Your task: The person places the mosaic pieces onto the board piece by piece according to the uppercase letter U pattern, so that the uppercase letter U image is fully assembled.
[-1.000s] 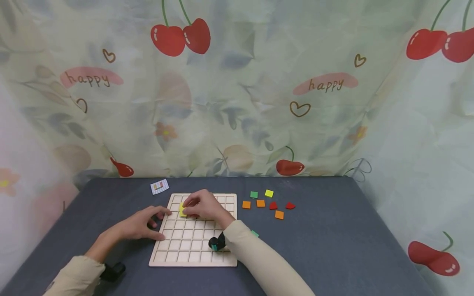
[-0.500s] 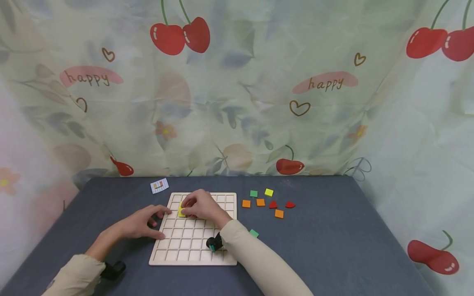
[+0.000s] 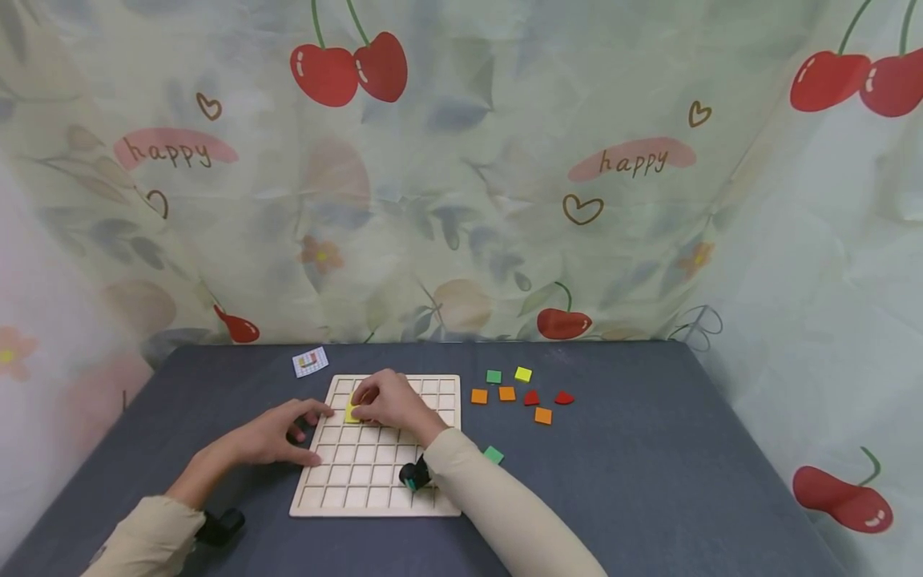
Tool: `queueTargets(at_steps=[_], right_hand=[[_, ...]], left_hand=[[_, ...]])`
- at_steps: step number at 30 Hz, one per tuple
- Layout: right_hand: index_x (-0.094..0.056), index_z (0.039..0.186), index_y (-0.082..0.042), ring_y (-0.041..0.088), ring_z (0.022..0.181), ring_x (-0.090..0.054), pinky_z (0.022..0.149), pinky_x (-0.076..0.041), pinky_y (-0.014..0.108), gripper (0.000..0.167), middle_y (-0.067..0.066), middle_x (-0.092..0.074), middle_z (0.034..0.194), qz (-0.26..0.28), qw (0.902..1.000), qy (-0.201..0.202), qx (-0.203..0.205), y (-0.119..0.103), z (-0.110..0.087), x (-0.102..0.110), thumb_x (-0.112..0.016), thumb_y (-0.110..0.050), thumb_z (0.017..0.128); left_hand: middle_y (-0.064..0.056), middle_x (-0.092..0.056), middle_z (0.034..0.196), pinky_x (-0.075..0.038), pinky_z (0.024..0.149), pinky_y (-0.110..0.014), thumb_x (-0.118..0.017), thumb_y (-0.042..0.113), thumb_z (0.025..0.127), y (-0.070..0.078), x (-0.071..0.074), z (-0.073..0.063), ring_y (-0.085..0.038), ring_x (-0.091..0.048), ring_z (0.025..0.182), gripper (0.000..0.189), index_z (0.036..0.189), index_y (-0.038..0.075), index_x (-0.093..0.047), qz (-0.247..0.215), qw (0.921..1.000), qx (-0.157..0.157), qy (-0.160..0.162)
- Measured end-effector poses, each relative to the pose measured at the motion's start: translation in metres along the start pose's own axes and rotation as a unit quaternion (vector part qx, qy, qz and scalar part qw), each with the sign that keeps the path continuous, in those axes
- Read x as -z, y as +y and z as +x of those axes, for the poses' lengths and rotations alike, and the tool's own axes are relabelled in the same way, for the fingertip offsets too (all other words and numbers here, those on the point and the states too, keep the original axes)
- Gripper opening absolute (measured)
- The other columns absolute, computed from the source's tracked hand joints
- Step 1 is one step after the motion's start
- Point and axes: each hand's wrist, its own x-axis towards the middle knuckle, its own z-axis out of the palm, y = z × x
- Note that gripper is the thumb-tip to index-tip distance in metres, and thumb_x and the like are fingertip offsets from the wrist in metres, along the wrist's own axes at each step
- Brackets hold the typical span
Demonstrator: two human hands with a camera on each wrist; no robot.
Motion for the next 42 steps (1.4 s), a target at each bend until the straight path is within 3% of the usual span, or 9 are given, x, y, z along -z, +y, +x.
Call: queueTargets(at_steps=[29, 42], right_hand=[[-0.077, 0.091, -0.008, 0.005, 0.07, -0.058, 0.067, -0.047, 0.021, 0.006, -0.008, -0.065, 0.077, -0.042, 0.999, -0.002, 0.012, 0.0006, 0.0003, -0.0013, -0.081, -0.008, 0.087], [-0.076, 0.091, -0.007, 0.005, 0.067, -0.059, 0.065, -0.047, 0.021, 0.006, -0.007, -0.065, 0.077, -0.029, 0.9996, -0.005, 0.006, -0.0023, -0.0027, 0.0019, -0.08, -0.006, 0.086]], left_hand=[[-0.011, -0.05, 0.115, -0.05, 0.082, -0.045, -0.089, 0.025, 0.081, 0.0008, 0.0003, -0.0014, -0.026, -0.059, 0.096, 0.067, 0.136, 0.008, -0.056, -0.001, 1.0, -0.002, 0.0], [-0.011, -0.05, 0.115, -0.05, 0.081, -0.044, -0.089, 0.027, 0.081, 0.001, -0.0002, -0.0011, -0.025, -0.058, 0.096, 0.067, 0.136, 0.009, -0.056, 0.003, 1.0, 0.0, 0.005]])
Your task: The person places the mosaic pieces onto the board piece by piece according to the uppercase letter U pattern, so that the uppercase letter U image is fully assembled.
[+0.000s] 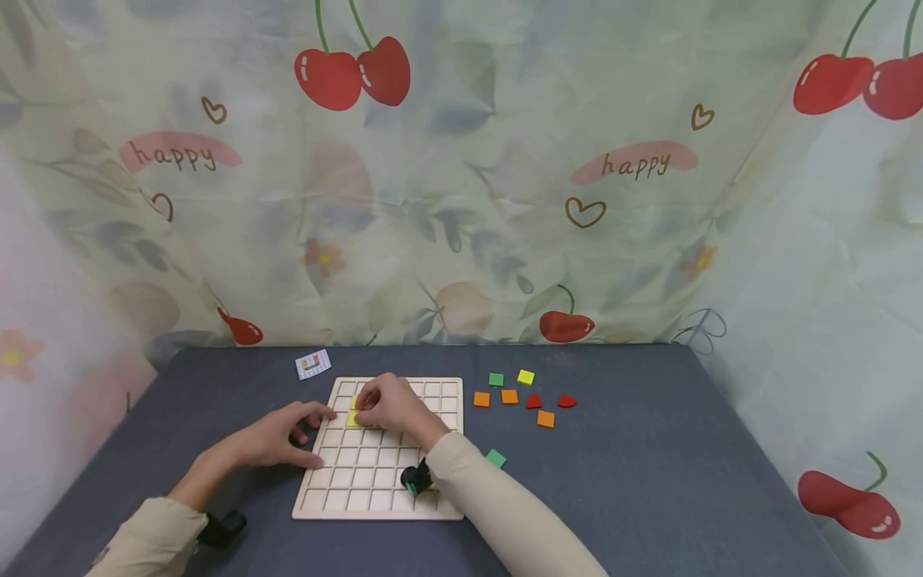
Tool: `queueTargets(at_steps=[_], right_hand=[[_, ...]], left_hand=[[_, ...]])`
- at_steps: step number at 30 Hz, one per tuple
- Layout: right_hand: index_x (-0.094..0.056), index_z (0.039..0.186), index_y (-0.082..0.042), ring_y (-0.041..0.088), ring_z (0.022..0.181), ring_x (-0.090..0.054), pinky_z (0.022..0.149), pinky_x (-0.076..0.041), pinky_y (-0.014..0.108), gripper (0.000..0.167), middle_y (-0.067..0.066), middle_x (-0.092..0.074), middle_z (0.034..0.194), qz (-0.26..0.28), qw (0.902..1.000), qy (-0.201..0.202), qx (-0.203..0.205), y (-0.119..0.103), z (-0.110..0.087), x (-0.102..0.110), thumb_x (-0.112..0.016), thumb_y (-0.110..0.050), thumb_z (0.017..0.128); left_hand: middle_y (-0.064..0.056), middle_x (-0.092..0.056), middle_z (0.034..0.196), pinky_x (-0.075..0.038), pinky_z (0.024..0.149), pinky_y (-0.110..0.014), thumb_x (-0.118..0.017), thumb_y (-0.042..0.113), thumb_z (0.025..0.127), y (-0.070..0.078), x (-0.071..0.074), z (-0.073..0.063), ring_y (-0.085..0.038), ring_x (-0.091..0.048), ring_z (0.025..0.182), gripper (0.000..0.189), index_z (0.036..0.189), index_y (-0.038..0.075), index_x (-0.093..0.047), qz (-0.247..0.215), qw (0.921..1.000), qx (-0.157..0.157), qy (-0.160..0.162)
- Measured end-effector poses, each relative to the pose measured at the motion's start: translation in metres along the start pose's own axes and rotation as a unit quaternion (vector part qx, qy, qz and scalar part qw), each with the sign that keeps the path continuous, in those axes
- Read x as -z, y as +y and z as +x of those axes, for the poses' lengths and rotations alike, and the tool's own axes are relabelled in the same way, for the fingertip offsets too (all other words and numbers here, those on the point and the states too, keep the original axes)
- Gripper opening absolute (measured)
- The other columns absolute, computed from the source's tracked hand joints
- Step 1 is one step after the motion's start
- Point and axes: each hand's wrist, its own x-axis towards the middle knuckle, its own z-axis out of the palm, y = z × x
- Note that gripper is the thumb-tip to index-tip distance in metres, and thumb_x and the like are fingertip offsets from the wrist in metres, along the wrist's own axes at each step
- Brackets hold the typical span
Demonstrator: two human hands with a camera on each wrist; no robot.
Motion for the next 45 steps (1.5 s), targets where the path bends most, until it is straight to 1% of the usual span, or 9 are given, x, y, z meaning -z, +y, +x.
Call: queueTargets(at_steps=[5, 11, 17, 21, 26, 31, 38, 41, 45], right_hand=[[-0.077, 0.096, -0.005, 0.007, 0.063, -0.059, 0.064, -0.048, 0.022, 0.01, -0.004, -0.066, 0.078, 0.026, 0.9996, -0.008, 0.007, 0.001, -0.005, 0.006, -0.08, -0.007, 0.087], [-0.076, 0.1, -0.001, 0.021, 0.065, -0.064, 0.061, -0.049, 0.026, 0.013, 0.0, -0.068, 0.082, 0.075, 0.9969, -0.015, 0.017, 0.007, -0.013, 0.019, -0.078, -0.009, 0.09], [-0.075, 0.108, 0.002, 0.037, 0.073, -0.066, 0.065, -0.055, 0.038, 0.018, 0.007, -0.069, 0.089, 0.108, 0.9932, -0.022, 0.039, 0.018, -0.024, 0.04, -0.075, -0.01, 0.094], [-0.073, 0.113, 0.003, 0.041, 0.076, -0.066, 0.068, -0.055, 0.045, 0.023, 0.009, -0.069, 0.093, 0.12, 0.9913, -0.027, 0.047, 0.027, -0.031, 0.054, -0.073, -0.012, 0.095], [-0.071, 0.117, 0.004, 0.042, 0.078, -0.066, 0.069, -0.055, 0.049, 0.027, 0.011, -0.069, 0.098, 0.126, 0.9899, -0.038, 0.052, 0.037, -0.043, 0.07, -0.072, -0.013, 0.096], [-0.071, 0.117, 0.004, 0.04, 0.08, -0.067, 0.07, -0.056, 0.047, 0.028, 0.01, -0.069, 0.098, 0.129, 0.9897, -0.043, 0.044, 0.049, -0.055, 0.083, -0.073, -0.014, 0.096], [-0.069, 0.117, 0.007, 0.044, 0.08, -0.066, 0.072, -0.055, 0.052, 0.028, 0.013, -0.068, 0.095, 0.127, 0.9902, -0.033, 0.048, 0.063, -0.076, 0.106, -0.075, -0.009, 0.094], [-0.069, 0.116, 0.007, 0.046, 0.081, -0.065, 0.074, -0.054, 0.055, 0.029, 0.014, -0.068, 0.094, 0.126, 0.9908, -0.026, 0.041, 0.066, -0.086, 0.116, -0.076, -0.009, 0.093], [-0.069, 0.117, 0.006, 0.046, 0.084, -0.066, 0.075, -0.055, 0.053, 0.03, 0.012, -0.068, 0.096, 0.122, 0.9921, -0.018, 0.022, 0.072, -0.098, 0.128, -0.076, -0.011, 0.093]], left_hand=[[-0.011, -0.05, 0.115, -0.05, 0.081, -0.045, -0.089, 0.027, 0.081, 0.0, 0.0, 0.0, -0.026, -0.059, 0.096, 0.067, 0.136, 0.008, -0.056, 0.0, 1.0, 0.001, -0.002], [-0.012, -0.051, 0.116, -0.05, 0.082, -0.045, -0.089, 0.027, 0.081, 0.0, 0.0, 0.001, -0.026, -0.058, 0.097, 0.068, 0.136, 0.008, -0.056, 0.001, 1.0, 0.002, -0.001], [-0.012, -0.051, 0.116, -0.05, 0.084, -0.047, -0.09, 0.026, 0.08, 0.003, 0.0, 0.001, -0.027, -0.059, 0.098, 0.068, 0.136, 0.007, -0.056, 0.002, 1.0, 0.004, 0.001], [-0.012, -0.051, 0.116, -0.05, 0.084, -0.047, -0.09, 0.026, 0.08, 0.003, 0.0, 0.001, -0.027, -0.059, 0.097, 0.068, 0.136, 0.007, -0.056, 0.002, 1.0, 0.0, 0.0], [-0.012, -0.051, 0.117, -0.049, 0.083, -0.047, -0.089, 0.025, 0.081, 0.003, 0.001, 0.001, -0.027, -0.058, 0.097, 0.068, 0.137, 0.007, -0.056, 0.0, 1.0, -0.001, -0.003], [-0.013, -0.051, 0.118, -0.049, 0.083, -0.047, -0.089, 0.026, 0.081, 0.001, 0.0, 0.001, -0.027, -0.059, 0.097, 0.068, 0.137, 0.007, -0.055, 0.0, 1.0, 0.0, -0.004], [-0.012, -0.051, 0.117, -0.049, 0.083, -0.047, -0.09, 0.027, 0.08, -0.003, -0.001, 0.001, -0.026, -0.058, 0.097, 0.068, 0.137, 0.009, -0.056, 0.0, 1.0, 0.003, -0.001], [-0.012, -0.05, 0.117, -0.049, 0.083, -0.046, -0.09, 0.027, 0.08, -0.003, -0.001, 0.001, -0.026, -0.058, 0.097, 0.068, 0.137, 0.009, -0.056, -0.002, 1.0, 0.005, 0.0], [-0.012, -0.05, 0.117, -0.049, 0.083, -0.046, -0.09, 0.026, 0.08, -0.002, 0.0, 0.001, -0.026, -0.058, 0.097, 0.069, 0.137, 0.009, -0.056, -0.004, 1.0, 0.006, 0.0]])
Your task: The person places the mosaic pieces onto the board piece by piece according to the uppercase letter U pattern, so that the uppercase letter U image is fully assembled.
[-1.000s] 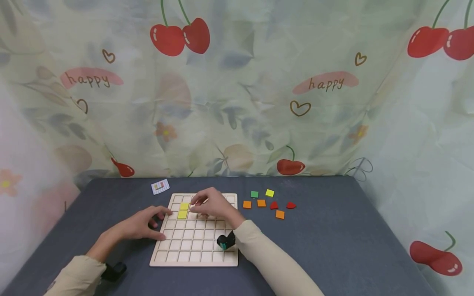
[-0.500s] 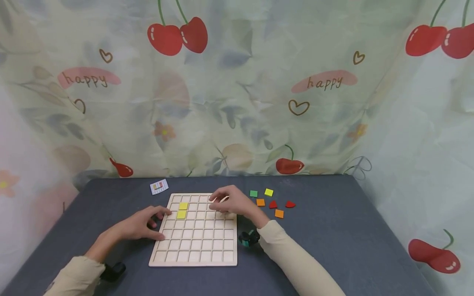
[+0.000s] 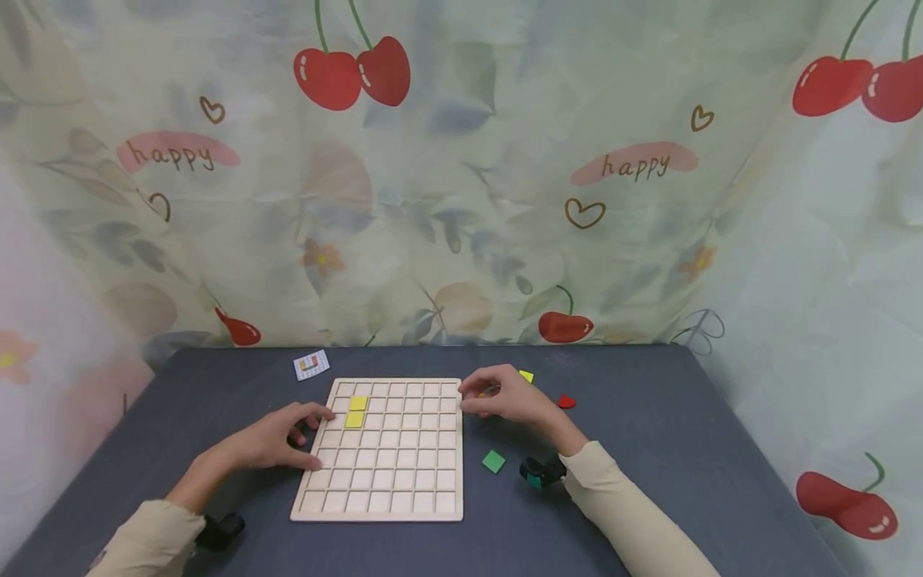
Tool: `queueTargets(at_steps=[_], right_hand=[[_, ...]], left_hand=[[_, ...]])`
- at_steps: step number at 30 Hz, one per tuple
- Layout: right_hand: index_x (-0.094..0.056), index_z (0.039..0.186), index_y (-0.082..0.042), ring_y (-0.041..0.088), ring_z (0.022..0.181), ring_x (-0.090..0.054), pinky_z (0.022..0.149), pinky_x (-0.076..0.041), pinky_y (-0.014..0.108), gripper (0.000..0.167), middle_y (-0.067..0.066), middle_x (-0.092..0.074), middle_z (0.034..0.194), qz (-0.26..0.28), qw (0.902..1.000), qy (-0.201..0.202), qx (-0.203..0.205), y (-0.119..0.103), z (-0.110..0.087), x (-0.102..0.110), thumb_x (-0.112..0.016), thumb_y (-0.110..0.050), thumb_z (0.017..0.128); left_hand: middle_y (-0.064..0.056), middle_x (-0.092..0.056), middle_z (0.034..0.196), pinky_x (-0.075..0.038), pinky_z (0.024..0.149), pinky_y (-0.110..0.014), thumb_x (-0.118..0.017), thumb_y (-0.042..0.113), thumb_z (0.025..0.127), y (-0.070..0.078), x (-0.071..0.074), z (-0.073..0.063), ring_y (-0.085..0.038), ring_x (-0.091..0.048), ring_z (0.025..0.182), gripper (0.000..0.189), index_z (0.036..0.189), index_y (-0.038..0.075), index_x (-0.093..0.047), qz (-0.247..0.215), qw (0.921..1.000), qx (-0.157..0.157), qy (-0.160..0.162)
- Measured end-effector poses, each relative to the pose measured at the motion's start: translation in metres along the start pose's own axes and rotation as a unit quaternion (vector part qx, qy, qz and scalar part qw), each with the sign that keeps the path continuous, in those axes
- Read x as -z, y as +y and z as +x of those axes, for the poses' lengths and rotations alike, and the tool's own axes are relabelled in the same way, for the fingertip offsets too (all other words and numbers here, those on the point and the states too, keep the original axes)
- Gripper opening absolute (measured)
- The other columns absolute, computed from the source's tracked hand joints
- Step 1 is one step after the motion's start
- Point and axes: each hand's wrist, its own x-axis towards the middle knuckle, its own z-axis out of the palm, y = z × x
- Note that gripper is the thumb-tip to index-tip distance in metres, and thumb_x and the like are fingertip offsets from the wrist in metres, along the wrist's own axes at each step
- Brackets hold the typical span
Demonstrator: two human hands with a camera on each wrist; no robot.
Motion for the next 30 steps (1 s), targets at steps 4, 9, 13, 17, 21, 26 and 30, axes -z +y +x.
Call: queueTargets(at_steps=[4, 9, 13, 17, 21, 26, 30], right_hand=[[-0.07, 0.118, 0.003, 0.042, 0.086, -0.067, 0.077, -0.055, 0.05, 0.032, 0.01, -0.067, 0.101, -0.012, 0.9997, 0.008, -0.019, 0.002, -0.014, 0.013, -0.078, -0.015, 0.092], [-0.068, 0.121, 0.004, 0.042, 0.091, -0.067, 0.08, -0.055, 0.049, 0.034, 0.012, -0.067, 0.104, -0.014, 0.9996, 0.015, -0.02, 0.008, -0.029, 0.031, -0.076, -0.014, 0.094], [-0.067, 0.123, 0.005, 0.043, 0.096, -0.066, 0.083, -0.054, 0.05, 0.035, 0.015, -0.066, 0.105, -0.009, 0.9991, 0.027, -0.031, 0.012, -0.038, 0.045, -0.075, -0.015, 0.095], [-0.066, 0.124, 0.006, 0.042, 0.097, -0.066, 0.083, -0.054, 0.049, 0.035, 0.017, -0.065, 0.107, -0.009, 0.9982, 0.041, -0.042, 0.015, -0.044, 0.056, -0.075, -0.013, 0.095], [-0.064, 0.125, 0.007, 0.043, 0.097, -0.066, 0.082, -0.055, 0.047, 0.037, 0.019, -0.065, 0.108, -0.006, 0.9977, 0.05, -0.045, 0.019, -0.047, 0.065, -0.074, -0.011, 0.095], [-0.065, 0.127, 0.006, 0.041, 0.099, -0.066, 0.082, -0.055, 0.046, 0.038, 0.017, -0.065, 0.108, -0.022, 0.9956, 0.071, -0.057, 0.028, -0.048, 0.075, -0.074, -0.014, 0.095], [-0.065, 0.126, 0.005, 0.037, 0.096, -0.066, 0.082, -0.055, 0.046, 0.039, 0.016, -0.065, 0.11, -0.05, 0.9927, 0.09, -0.062, 0.036, -0.047, 0.082, -0.076, -0.015, 0.095]], left_hand=[[-0.012, -0.051, 0.117, -0.049, 0.082, -0.046, -0.09, 0.027, 0.08, 0.0, 0.0, 0.0, -0.026, -0.058, 0.097, 0.069, 0.138, 0.009, -0.056, 0.002, 1.0, 0.002, 0.0], [-0.012, -0.05, 0.116, -0.048, 0.082, -0.046, -0.089, 0.027, 0.081, 0.0, 0.0, 0.0, -0.026, -0.057, 0.096, 0.068, 0.137, 0.009, -0.056, -0.001, 1.0, -0.004, -0.002], [-0.011, -0.05, 0.116, -0.048, 0.081, -0.045, -0.089, 0.026, 0.081, 0.0, 0.0, 0.0, -0.026, -0.057, 0.095, 0.068, 0.137, 0.008, -0.056, -0.004, 1.0, -0.009, -0.003], [-0.011, -0.049, 0.115, -0.048, 0.081, -0.045, -0.089, 0.027, 0.081, 0.001, 0.001, -0.001, -0.026, -0.057, 0.095, 0.069, 0.138, 0.008, -0.055, -0.002, 0.9999, -0.01, -0.004], [-0.012, -0.05, 0.116, -0.048, 0.082, -0.045, -0.089, 0.027, 0.081, 0.002, 0.0, -0.001, -0.026, -0.057, 0.096, 0.069, 0.138, 0.008, -0.056, -0.002, 1.0, -0.008, -0.003], [-0.012, -0.05, 0.116, -0.048, 0.083, -0.046, -0.089, 0.026, 0.081, 0.002, 0.0, -0.001, -0.026, -0.058, 0.096, 0.069, 0.137, 0.007, -0.055, -0.003, 0.9999, -0.01, -0.003], [-0.012, -0.05, 0.116, -0.048, 0.083, -0.046, -0.089, 0.026, 0.081, 0.002, 0.0, -0.002, -0.026, -0.058, 0.096, 0.068, 0.137, 0.007, -0.055, -0.003, 1.0, -0.009, -0.002]])
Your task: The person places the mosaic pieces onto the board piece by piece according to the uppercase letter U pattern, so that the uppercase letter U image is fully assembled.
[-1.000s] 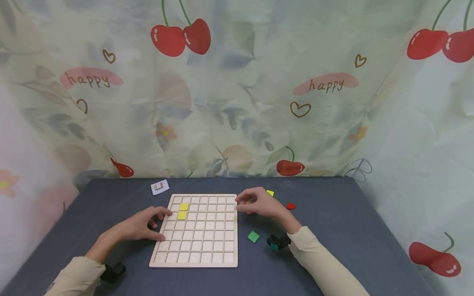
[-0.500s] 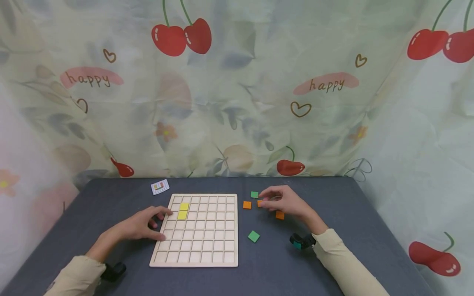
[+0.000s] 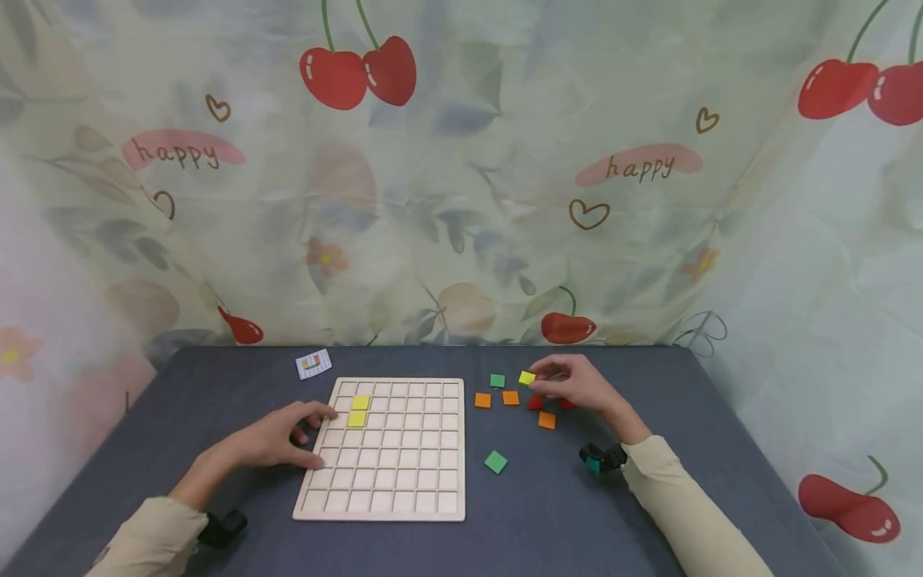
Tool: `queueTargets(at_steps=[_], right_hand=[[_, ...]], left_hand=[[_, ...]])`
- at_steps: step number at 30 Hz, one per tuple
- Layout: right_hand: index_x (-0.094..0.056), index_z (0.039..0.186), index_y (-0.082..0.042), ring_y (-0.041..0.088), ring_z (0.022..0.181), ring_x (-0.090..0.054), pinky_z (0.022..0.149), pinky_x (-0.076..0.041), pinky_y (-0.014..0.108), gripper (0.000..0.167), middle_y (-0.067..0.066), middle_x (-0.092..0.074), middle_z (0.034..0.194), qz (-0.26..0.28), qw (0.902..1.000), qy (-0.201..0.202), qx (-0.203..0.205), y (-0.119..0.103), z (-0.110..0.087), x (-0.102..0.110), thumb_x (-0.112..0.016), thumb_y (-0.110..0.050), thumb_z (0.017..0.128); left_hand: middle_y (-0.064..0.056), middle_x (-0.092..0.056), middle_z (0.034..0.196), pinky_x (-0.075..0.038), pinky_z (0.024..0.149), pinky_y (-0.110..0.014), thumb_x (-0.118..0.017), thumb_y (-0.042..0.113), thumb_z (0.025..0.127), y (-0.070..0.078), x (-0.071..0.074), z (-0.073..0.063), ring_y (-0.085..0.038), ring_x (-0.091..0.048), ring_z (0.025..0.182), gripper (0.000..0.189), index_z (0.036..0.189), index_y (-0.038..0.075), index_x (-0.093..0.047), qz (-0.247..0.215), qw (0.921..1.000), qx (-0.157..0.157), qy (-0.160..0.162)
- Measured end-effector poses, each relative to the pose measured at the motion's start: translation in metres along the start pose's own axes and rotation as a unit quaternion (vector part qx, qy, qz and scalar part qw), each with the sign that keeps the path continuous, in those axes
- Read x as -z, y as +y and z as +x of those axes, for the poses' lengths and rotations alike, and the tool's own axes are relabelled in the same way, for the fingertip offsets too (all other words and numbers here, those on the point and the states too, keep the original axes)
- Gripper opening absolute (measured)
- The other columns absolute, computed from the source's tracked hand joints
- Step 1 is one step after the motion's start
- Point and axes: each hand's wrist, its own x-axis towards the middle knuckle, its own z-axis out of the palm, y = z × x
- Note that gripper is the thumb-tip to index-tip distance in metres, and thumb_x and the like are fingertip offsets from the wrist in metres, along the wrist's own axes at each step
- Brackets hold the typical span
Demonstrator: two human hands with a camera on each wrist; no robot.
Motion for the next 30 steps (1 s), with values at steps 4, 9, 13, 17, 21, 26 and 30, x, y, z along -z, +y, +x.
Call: queueTargets(at_steps=[4, 9, 13, 17, 21, 26, 30], right_hand=[[-0.065, 0.125, 0.005, 0.034, 0.099, -0.065, 0.085, -0.053, 0.045, 0.04, 0.02, -0.065, 0.117, -0.026, 0.9996, 0.013, 0.002, 0.007, 0.003, 0.004, -0.077, -0.016, 0.094], [-0.064, 0.127, 0.007, 0.034, 0.104, -0.064, 0.089, -0.052, 0.045, 0.043, 0.023, -0.063, 0.124, -0.051, 0.9984, 0.018, 0.014, 0.016, 0.011, 0.006, -0.078, -0.014, 0.092], [-0.062, 0.128, 0.008, 0.036, 0.108, -0.062, 0.092, -0.05, 0.048, 0.047, 0.024, -0.062, 0.127, -0.057, 0.998, 0.017, 0.022, 0.022, 0.018, 0.005, -0.081, -0.013, 0.09], [-0.063, 0.129, 0.005, 0.034, 0.108, -0.062, 0.092, -0.049, 0.048, 0.05, 0.021, -0.063, 0.126, -0.067, 0.9974, 0.025, 0.007, 0.023, 0.023, 0.002, -0.084, -0.015, 0.087], [-0.065, 0.127, 0.003, 0.032, 0.105, -0.062, 0.091, -0.05, 0.046, 0.05, 0.017, -0.065, 0.122, -0.09, 0.9953, 0.035, -0.004, 0.022, 0.027, -0.002, -0.085, -0.017, 0.085], [-0.067, 0.123, 0.003, 0.029, 0.099, -0.062, 0.089, -0.05, 0.045, 0.048, 0.015, -0.066, 0.113, -0.11, 0.993, 0.043, -0.013, 0.021, 0.031, -0.004, -0.086, -0.017, 0.084], [-0.07, 0.119, 0.002, 0.027, 0.095, -0.061, 0.087, -0.05, 0.044, 0.043, 0.012, -0.066, 0.106, -0.12, 0.9916, 0.044, -0.018, 0.021, 0.033, -0.004, -0.086, -0.016, 0.084]], left_hand=[[-0.011, -0.05, 0.116, -0.048, 0.082, -0.046, -0.089, 0.027, 0.081, 0.0, 0.0, 0.0, -0.026, -0.058, 0.096, 0.068, 0.137, 0.008, -0.056, 0.003, 1.0, 0.0, 0.0], [-0.011, -0.05, 0.115, -0.048, 0.082, -0.045, -0.089, 0.027, 0.081, 0.0, 0.001, 0.0, -0.026, -0.057, 0.095, 0.068, 0.137, 0.008, -0.056, 0.005, 1.0, 0.001, 0.0], [-0.011, -0.05, 0.115, -0.048, 0.082, -0.046, -0.089, 0.027, 0.081, 0.0, 0.001, 0.0, -0.026, -0.057, 0.095, 0.068, 0.137, 0.008, -0.056, 0.005, 1.0, 0.001, 0.0], [-0.01, -0.05, 0.115, -0.048, 0.082, -0.045, -0.089, 0.027, 0.081, 0.0, 0.0, 0.0, -0.026, -0.057, 0.096, 0.068, 0.137, 0.008, -0.056, 0.006, 1.0, 0.003, -0.001], [-0.011, -0.05, 0.115, -0.048, 0.082, -0.046, -0.089, 0.027, 0.081, 0.001, 0.001, 0.0, -0.026, -0.057, 0.096, 0.068, 0.137, 0.008, -0.056, 0.004, 1.0, 0.002, -0.002], [-0.011, -0.05, 0.115, -0.048, 0.083, -0.046, -0.089, 0.027, 0.081, 0.0, 0.0, 0.0, -0.026, -0.057, 0.096, 0.068, 0.137, 0.008, -0.056, 0.002, 1.0, 0.0, -0.001], [-0.011, -0.05, 0.115, -0.048, 0.082, -0.045, -0.089, 0.027, 0.081, -0.001, 0.001, 0.001, -0.025, -0.057, 0.095, 0.068, 0.137, 0.008, -0.056, 0.004, 1.0, -0.004, 0.0]])
